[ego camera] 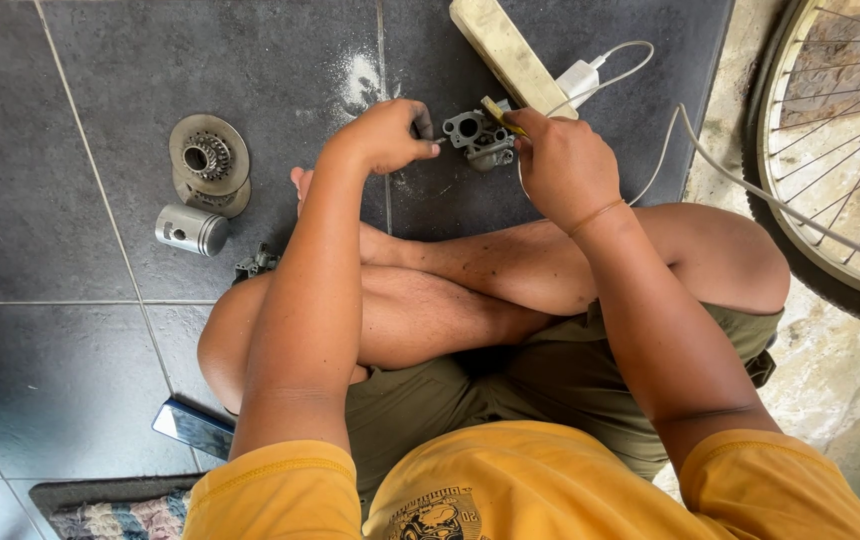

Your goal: The person sits on the floor and uses a yellow-handled brush to scrub a small metal mechanical part. They rotate the part to clean different sides and crevices. Other disassembled parts, including a piston and a clutch assembly, are visible on the floor nearby.

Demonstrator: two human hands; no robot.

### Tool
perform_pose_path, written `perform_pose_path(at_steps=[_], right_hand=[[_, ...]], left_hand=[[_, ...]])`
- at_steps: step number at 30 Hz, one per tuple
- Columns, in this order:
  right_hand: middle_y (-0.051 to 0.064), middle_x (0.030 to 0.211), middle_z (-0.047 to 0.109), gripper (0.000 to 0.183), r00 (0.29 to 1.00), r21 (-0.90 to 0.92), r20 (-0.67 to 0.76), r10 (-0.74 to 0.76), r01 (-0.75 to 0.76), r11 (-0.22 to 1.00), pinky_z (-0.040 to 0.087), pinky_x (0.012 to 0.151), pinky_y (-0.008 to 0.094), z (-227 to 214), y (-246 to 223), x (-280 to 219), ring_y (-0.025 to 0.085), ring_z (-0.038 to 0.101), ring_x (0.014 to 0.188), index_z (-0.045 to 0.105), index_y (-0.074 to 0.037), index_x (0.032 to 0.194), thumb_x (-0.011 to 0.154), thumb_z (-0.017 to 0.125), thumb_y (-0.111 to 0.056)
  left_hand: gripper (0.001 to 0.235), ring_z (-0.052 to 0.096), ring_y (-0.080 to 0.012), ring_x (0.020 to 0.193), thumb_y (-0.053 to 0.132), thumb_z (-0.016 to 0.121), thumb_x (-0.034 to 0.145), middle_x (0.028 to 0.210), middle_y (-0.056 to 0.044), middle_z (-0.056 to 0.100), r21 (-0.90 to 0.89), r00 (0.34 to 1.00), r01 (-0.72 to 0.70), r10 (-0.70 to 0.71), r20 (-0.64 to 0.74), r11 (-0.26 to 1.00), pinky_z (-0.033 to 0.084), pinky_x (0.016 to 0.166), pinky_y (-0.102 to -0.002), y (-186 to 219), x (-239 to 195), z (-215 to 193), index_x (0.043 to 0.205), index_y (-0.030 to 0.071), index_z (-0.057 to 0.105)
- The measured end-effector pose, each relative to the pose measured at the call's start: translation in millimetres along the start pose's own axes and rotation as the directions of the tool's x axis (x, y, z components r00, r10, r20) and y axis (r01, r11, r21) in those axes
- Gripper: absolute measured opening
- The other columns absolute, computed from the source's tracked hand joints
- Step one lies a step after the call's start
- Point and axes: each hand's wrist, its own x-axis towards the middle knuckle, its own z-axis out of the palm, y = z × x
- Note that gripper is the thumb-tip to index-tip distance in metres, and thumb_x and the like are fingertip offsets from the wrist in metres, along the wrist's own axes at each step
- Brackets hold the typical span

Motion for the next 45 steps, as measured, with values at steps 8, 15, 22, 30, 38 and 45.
perform_pose_path(at_steps=[8, 15, 22, 30, 38, 45], right_hand=[[0.021, 0.091, 0.074, 0.029, 1.0, -0.009, -0.004, -0.012, 0.012, 1.0, 0.062, 0.07, 0.055, 0, -1, 0, 0.045, 0.074, 0.083, 0.071, -0.018, 0.13, 0.102, 0.062, -0.016], [0.021, 0.091, 0.075, 0.028, 1.0, -0.011, -0.003, -0.029, 0.029, 1.0, 0.062, 0.069, 0.054, 2, 2, 1, 0.045, 0.075, 0.082, 0.071, -0.018, 0.129, 0.102, 0.063, -0.017], [0.022, 0.092, 0.074, 0.029, 0.999, 0.004, 0.004, -0.038, 0.038, 0.999, 0.062, 0.07, 0.055, -2, 0, 0, 0.046, 0.074, 0.083, 0.07, -0.016, 0.131, 0.103, 0.062, -0.016], [0.021, 0.089, 0.074, 0.028, 1.0, -0.028, 0.006, -0.023, 0.023, 0.999, 0.062, 0.07, 0.055, 1, 1, 1, 0.046, 0.075, 0.081, 0.071, -0.019, 0.128, 0.102, 0.062, -0.019], [0.021, 0.088, 0.073, 0.027, 0.999, -0.014, 0.008, -0.031, 0.031, 0.999, 0.062, 0.069, 0.056, 3, 4, 2, 0.048, 0.074, 0.08, 0.071, -0.018, 0.127, 0.101, 0.062, -0.02], [0.021, 0.088, 0.073, 0.027, 0.999, -0.013, 0.009, -0.034, 0.034, 0.999, 0.062, 0.068, 0.056, 4, 3, 3, 0.047, 0.074, 0.08, 0.07, -0.017, 0.127, 0.101, 0.062, -0.02]], left_hand=[[0.034, 0.075, -0.0233, 0.085, 0.032, 0.057, 0.104, 0.079, -0.005, 0.077, -0.04, 0.996, 0.088, -0.088, -0.002, 0.995, 0.057, 0.078, -0.041, 2, 0, 3, 0.114, 0.006, 0.077], [0.029, 0.074, -0.0274, 0.086, 0.032, 0.067, 0.098, 0.084, -0.01, 0.077, -0.005, 0.997, 0.078, -0.078, -0.007, 0.997, 0.058, 0.077, -0.043, -3, 6, 7, 0.106, 0.006, 0.079], [0.034, 0.07, -0.0404, 0.108, 0.026, 0.071, 0.096, 0.11, -0.024, 0.073, -0.013, 0.999, 0.032, -0.032, -0.004, 0.999, 0.056, 0.088, -0.05, 11, -3, 0, 0.118, 0.0, 0.073], [0.035, 0.072, -0.0359, 0.098, 0.033, 0.082, 0.087, 0.096, -0.018, 0.074, 0.023, 0.999, 0.0, 0.001, -0.037, 1.0, 0.057, 0.082, -0.047, 4, 2, 2, 0.105, 0.004, 0.077], [0.024, 0.072, -0.0359, 0.1, 0.027, 0.077, 0.09, 0.096, -0.016, 0.076, 0.049, 0.999, 0.0, 0.002, -0.04, 0.999, 0.057, 0.084, -0.046, -4, 8, 7, 0.103, 0.006, 0.079], [0.023, 0.071, -0.0356, 0.106, 0.021, 0.068, 0.095, 0.098, -0.015, 0.077, 0.016, 1.0, 0.022, -0.022, -0.008, 1.0, 0.056, 0.089, -0.047, 14, -4, 0, 0.107, 0.005, 0.078]])
